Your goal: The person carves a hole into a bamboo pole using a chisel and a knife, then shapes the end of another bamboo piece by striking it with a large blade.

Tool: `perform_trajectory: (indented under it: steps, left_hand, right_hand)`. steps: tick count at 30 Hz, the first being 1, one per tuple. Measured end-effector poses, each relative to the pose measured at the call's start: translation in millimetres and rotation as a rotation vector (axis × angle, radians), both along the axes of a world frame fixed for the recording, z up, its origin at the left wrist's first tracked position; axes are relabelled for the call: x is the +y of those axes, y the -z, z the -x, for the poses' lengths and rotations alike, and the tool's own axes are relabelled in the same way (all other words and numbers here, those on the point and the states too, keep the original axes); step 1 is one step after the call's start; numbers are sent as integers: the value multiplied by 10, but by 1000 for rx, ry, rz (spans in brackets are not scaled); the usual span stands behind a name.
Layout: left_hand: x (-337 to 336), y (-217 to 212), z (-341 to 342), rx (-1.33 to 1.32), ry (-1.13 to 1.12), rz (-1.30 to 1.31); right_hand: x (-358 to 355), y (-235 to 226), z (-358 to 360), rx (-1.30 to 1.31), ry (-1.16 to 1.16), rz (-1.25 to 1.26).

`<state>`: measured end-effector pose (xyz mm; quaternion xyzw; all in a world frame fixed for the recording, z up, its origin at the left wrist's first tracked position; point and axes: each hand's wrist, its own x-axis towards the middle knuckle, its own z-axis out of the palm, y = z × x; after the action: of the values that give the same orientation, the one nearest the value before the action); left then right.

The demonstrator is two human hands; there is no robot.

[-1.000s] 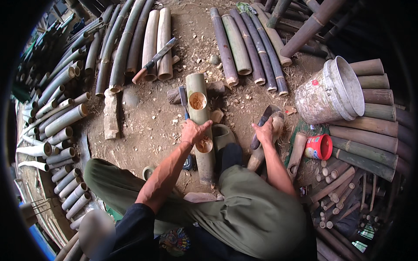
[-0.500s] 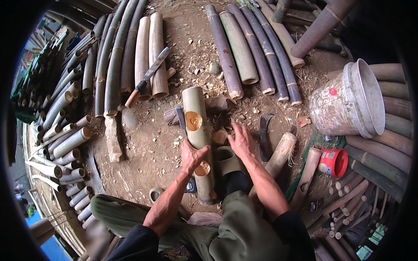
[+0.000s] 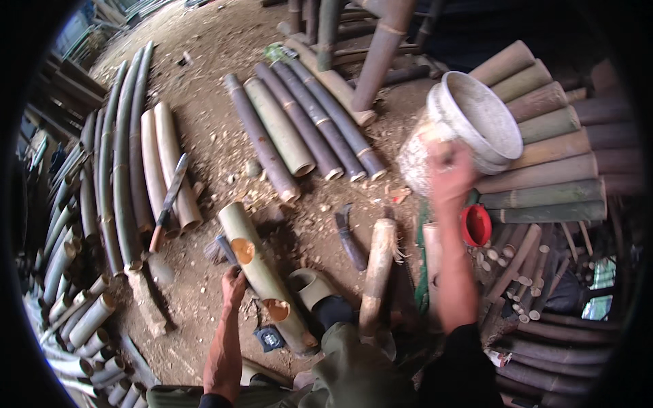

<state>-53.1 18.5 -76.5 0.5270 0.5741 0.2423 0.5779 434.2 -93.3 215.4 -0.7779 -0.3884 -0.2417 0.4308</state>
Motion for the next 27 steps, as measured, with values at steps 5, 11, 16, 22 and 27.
perform_trajectory:
  steps: [5, 11, 16, 22, 27]
  left_hand:
    - [-170, -393, -58, 200, -165, -151]
    - [-581, -1717, -903, -130, -152, -338]
    - [-719, -1924, -1159, 150, 81, -514]
    - [-675, -890, -951, 629, -90, -71]
    - [-451, -624, -657, 195, -74, -6]
  right_hand:
    - [-137, -1167, -702, -658, 384, 173]
    - [-4, 513, 1516, 1087, -930, 420]
    - [53, 1289, 1936, 1553, -569, 280]
    - [-207, 2365, 1591, 662, -187, 886]
    - [-106, 2220, 1994, 211, -349, 771]
